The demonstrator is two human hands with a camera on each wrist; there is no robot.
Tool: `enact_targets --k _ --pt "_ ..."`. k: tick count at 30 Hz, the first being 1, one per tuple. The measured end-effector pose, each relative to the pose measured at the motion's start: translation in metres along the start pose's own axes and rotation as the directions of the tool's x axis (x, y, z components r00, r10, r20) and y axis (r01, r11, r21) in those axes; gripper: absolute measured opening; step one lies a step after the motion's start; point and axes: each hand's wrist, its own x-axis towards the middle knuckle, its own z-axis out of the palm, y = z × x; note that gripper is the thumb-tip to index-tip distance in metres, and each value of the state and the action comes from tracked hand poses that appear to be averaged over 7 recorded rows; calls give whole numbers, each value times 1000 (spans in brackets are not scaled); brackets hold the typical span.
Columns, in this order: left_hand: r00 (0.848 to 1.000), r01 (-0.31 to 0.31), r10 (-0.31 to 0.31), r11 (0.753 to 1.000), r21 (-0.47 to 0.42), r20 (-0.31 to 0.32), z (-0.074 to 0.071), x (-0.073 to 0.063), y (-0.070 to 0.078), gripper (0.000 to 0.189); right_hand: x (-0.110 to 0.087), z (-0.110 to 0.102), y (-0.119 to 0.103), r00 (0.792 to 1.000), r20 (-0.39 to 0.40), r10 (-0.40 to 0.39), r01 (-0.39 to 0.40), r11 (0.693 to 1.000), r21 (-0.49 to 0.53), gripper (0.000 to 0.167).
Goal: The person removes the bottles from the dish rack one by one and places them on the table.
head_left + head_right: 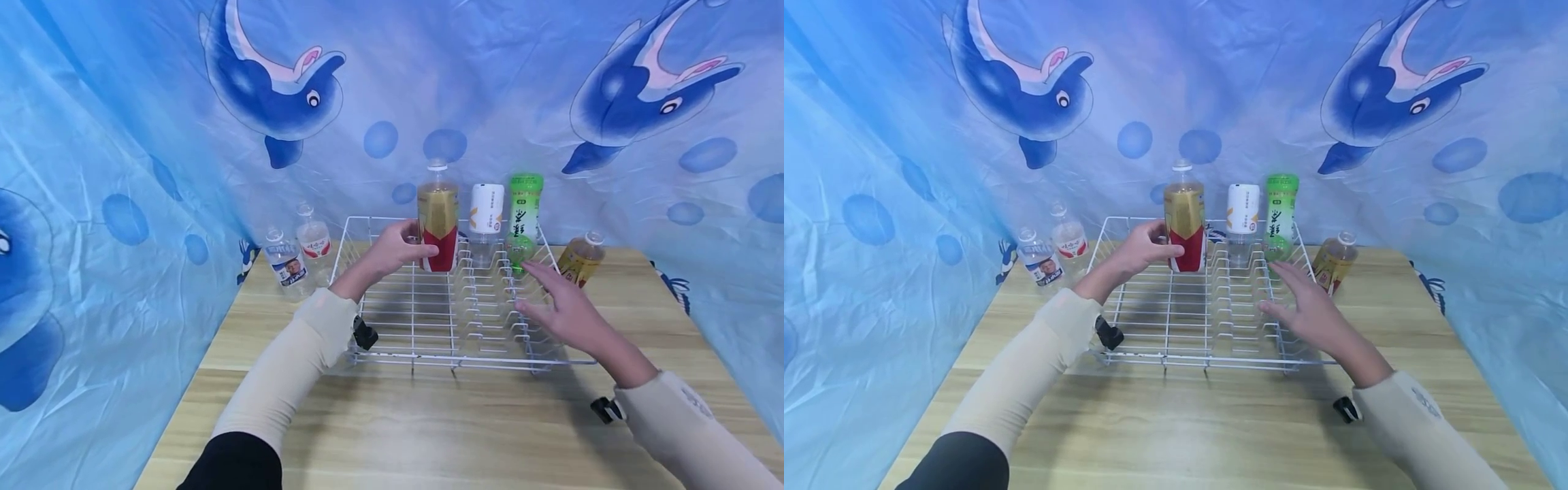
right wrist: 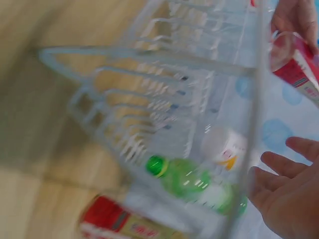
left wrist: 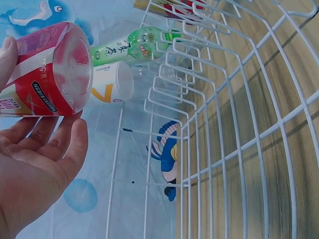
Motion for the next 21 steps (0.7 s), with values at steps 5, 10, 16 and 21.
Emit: enact_targets --k 5,10,16,21 --pt "1000 0 0 1000 -20 -23 -4 -3 0 62 -20 6 21 997 -19 70 -71 996 -54 76" --pt "999 -10 9 999 -31 -33 -8 -5 -1 62 -36 13 39 993 -9 115 -115 992 -50 77" --pt "998 -2 1 1000 -23 -56 -13 -9 -5 60 -48 26 53 996 -13 91 -91 996 1 79" --pt "999 -4 3 1000 -12 -47 -3 -5 -6 58 -69 28 62 991 -65 117 -114 992 44 82"
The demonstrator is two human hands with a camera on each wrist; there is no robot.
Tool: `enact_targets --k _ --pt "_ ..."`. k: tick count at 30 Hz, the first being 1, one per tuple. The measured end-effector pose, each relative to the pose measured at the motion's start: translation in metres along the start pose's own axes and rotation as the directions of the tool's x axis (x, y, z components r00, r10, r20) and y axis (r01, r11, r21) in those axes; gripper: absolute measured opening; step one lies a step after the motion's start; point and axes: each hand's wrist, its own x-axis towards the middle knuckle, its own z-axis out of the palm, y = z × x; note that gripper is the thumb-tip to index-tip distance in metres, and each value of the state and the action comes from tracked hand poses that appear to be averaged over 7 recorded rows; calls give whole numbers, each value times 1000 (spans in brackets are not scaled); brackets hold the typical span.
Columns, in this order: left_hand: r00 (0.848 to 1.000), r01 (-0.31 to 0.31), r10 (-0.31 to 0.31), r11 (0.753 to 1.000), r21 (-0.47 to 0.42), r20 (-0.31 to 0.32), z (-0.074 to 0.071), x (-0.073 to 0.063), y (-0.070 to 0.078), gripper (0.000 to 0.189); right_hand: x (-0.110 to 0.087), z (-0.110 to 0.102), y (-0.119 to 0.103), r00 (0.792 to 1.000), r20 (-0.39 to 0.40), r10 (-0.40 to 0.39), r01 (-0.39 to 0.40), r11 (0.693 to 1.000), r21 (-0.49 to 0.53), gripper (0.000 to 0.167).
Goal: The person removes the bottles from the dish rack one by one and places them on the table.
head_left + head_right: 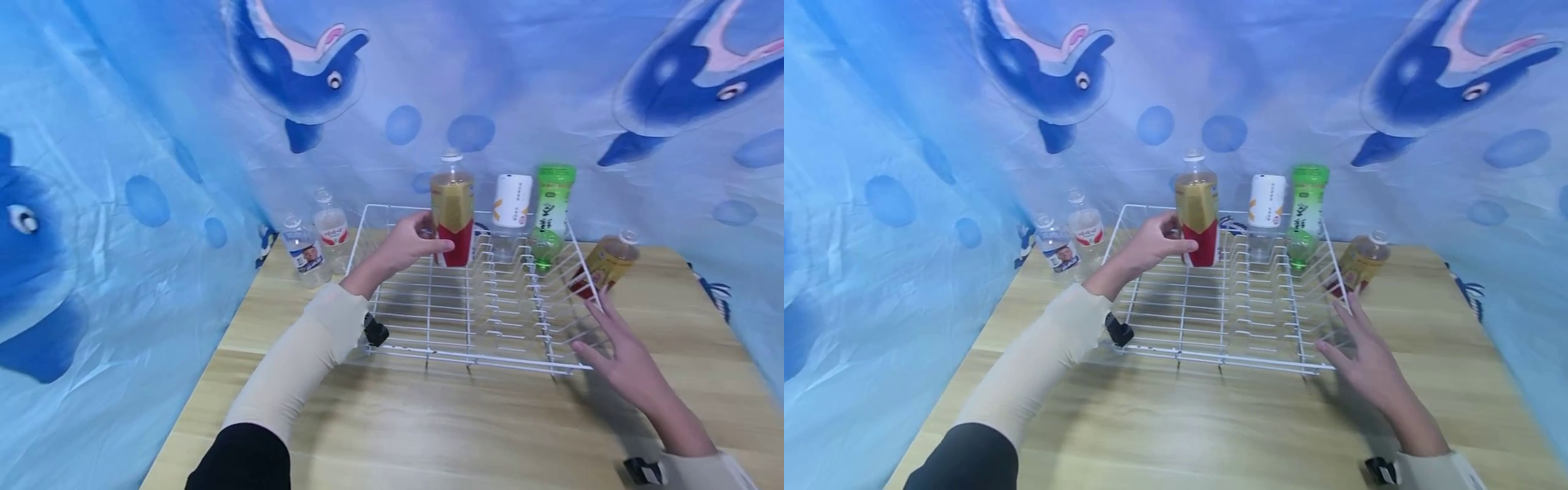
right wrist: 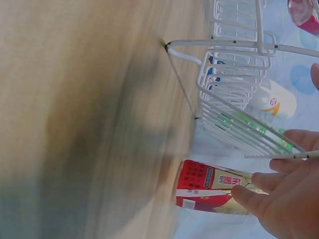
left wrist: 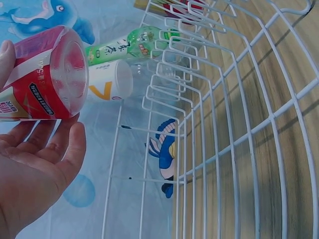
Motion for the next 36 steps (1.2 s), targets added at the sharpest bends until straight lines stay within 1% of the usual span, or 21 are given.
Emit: enact_targets --k 3,4,5,7,9,11,13,16,18,22,25,29,31,33,36 --pt "1000 7 -7 1000 0 7 7 0 1 60 -6 -4 9 1000 -10 -2 2 1000 22 84" --pt "1000 15 -15 1000 4 11 9 0 1 61 -8 -5 11 1000 -3 10 -10 1000 21 85" --pt "1000 23 -23 1000 10 10 10 0 2 62 -10 -6 14 1000 7 25 -25 999 20 86" --pt "999 28 -28 999 16 27 17 2 4 63 -21 -10 17 997 11 72 -72 997 15 88" --pt "999 31 -32 999 28 42 23 3 9 63 -30 -14 19 994 8 113 -113 994 8 88" --pt "998 25 -26 1000 16 59 28 5 14 63 -40 -18 21 990 -3 141 -140 990 8 87" --pt "997 19 -19 1000 -2 73 32 6 18 64 -48 -22 25 989 -24 144 -144 989 -12 87" --pt "997 12 -12 1000 -2 74 35 4 22 66 -57 -29 26 987 -37 154 -155 987 -47 86" --pt "998 11 -11 1000 6 67 35 3 22 68 -59 -31 26 988 -45 151 -153 986 -60 86" --pt "999 17 -17 1000 10 51 30 -1 18 68 -58 -30 25 989 -47 142 -144 989 -47 86" --pt "999 27 -28 999 20 33 26 -5 18 68 -55 -28 26 990 -30 139 -140 989 -54 87" --pt "998 36 -38 999 39 46 25 -7 19 71 -64 -27 27 990 -40 137 -139 990 -39 87" --pt "997 37 -39 998 47 59 24 -9 19 73 -69 -27 27 987 -43 153 -155 988 -27 88" --pt "997 35 -40 997 67 67 21 -12 20 75 -73 -26 26 981 -50 188 -189 982 -19 88" --pt "997 33 -40 994 102 61 14 -17 22 74 -76 -25 26 970 -57 235 -237 971 -21 89"
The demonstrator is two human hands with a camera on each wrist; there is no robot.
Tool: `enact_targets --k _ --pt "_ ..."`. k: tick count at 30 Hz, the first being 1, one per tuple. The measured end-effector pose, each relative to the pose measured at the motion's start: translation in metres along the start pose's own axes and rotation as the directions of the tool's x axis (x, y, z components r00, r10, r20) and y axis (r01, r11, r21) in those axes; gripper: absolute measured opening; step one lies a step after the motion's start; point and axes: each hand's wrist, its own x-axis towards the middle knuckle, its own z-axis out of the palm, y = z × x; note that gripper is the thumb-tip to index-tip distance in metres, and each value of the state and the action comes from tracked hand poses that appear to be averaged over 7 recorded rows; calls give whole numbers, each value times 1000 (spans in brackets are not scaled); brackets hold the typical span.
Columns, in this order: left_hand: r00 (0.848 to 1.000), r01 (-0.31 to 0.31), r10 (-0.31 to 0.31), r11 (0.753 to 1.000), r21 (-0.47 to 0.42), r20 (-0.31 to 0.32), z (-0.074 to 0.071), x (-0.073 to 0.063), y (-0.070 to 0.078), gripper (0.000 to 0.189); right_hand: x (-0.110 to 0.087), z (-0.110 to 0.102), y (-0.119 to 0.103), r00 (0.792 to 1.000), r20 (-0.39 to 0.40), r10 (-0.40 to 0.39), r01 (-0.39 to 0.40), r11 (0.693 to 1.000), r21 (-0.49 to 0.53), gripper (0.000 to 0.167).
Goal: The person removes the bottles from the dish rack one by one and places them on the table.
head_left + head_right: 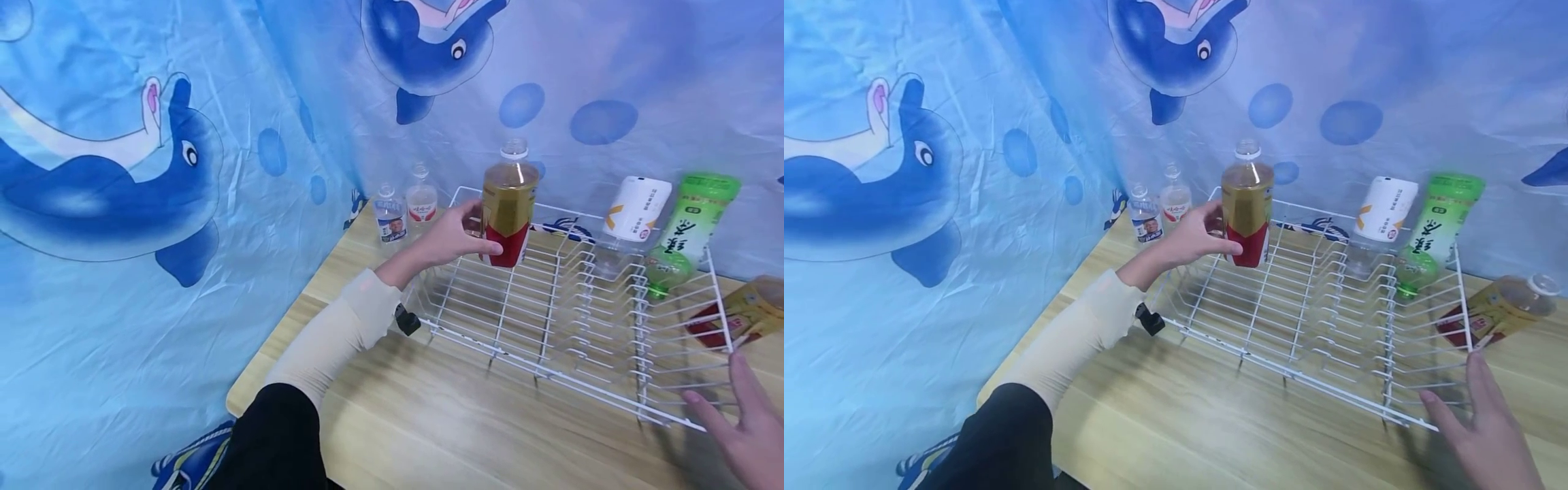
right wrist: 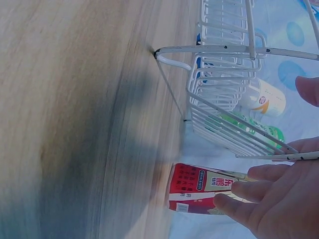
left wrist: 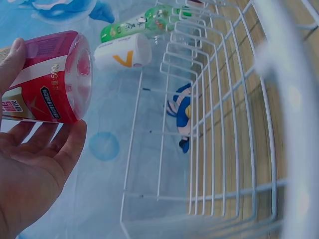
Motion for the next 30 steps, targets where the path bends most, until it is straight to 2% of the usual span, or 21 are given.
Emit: enact_targets --k 5,10,22,27,30 --pt "1000 -9 10 1000 15 -29 -9 -6 -3 74 -5 -4 7 999 -41 -21 22 1000 21 87" --pt "998 -5 8 999 36 -67 -16 -11 -12 78 -9 -8 12 996 -80 -47 50 998 37 86" --pt "989 -27 31 999 32 -145 -34 -26 -34 79 -8 -16 10 999 -16 -36 37 999 15 85" --pt "981 -43 44 999 11 -187 -48 -42 -41 79 -5 -13 10 999 -13 -52 52 998 39 85" --pt "968 -41 47 999 27 -245 -64 -63 -47 81 3 -4 5 997 -10 -80 80 995 59 85"
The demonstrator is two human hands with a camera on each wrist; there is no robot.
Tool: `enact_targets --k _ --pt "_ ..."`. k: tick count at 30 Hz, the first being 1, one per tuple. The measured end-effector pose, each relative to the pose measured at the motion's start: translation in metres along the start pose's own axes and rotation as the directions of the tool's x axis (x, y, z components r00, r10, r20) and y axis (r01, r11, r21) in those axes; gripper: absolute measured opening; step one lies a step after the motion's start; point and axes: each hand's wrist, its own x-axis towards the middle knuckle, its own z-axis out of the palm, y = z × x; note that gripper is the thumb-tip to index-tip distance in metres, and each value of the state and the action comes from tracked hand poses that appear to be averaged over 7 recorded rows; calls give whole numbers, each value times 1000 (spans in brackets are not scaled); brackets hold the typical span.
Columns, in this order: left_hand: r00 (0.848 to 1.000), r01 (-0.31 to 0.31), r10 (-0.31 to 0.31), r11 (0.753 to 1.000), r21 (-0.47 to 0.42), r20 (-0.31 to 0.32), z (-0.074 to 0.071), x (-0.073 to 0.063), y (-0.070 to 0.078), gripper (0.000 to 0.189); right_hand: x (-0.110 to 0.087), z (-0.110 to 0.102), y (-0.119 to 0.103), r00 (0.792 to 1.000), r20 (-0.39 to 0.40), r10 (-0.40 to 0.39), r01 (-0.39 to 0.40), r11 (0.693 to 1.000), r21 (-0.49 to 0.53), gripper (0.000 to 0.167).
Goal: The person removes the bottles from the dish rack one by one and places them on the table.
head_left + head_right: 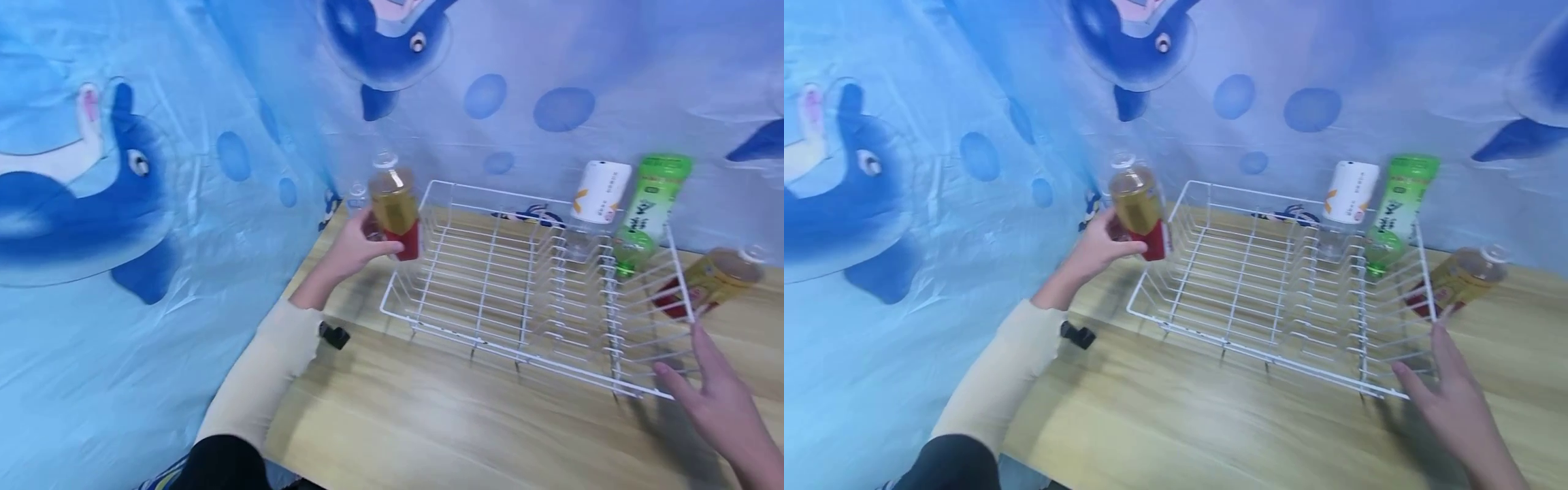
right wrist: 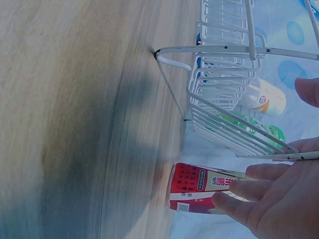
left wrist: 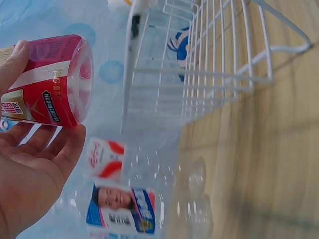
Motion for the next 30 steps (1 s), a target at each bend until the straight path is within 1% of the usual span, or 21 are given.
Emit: enact_targets --k 2,6,9,11,14,17,23,27,30 --pt "999 11 -9 1000 25 -44 -17 -14 -5 83 7 6 -7 1000 12 -11 11 1000 9 85" --pt "990 67 -58 996 65 -126 -51 -45 -14 82 23 18 -20 998 45 -46 44 998 52 86" --pt "983 91 -77 993 79 -168 -68 -65 -18 80 31 26 -30 996 68 -54 50 997 65 86" --pt "976 108 -87 989 100 -197 -76 -76 -21 78 34 30 -37 995 79 -56 50 996 70 86" --pt "965 150 -115 979 136 -236 -83 -91 -25 77 37 33 -45 994 96 -44 37 997 66 86" --pt "956 192 -148 968 162 -253 -88 -101 -31 77 40 35 -50 994 106 -40 33 997 64 86" --pt "945 256 -202 946 197 -257 -94 -116 -43 79 44 39 -58 991 132 -24 17 998 56 87" --pt "942 278 -222 937 212 -253 -97 -122 -51 82 47 40 -62 989 147 -15 7 999 52 87" --pt "934 310 -253 924 222 -251 -97 -126 -60 85 48 41 -63 988 153 -8 -1 998 60 88"
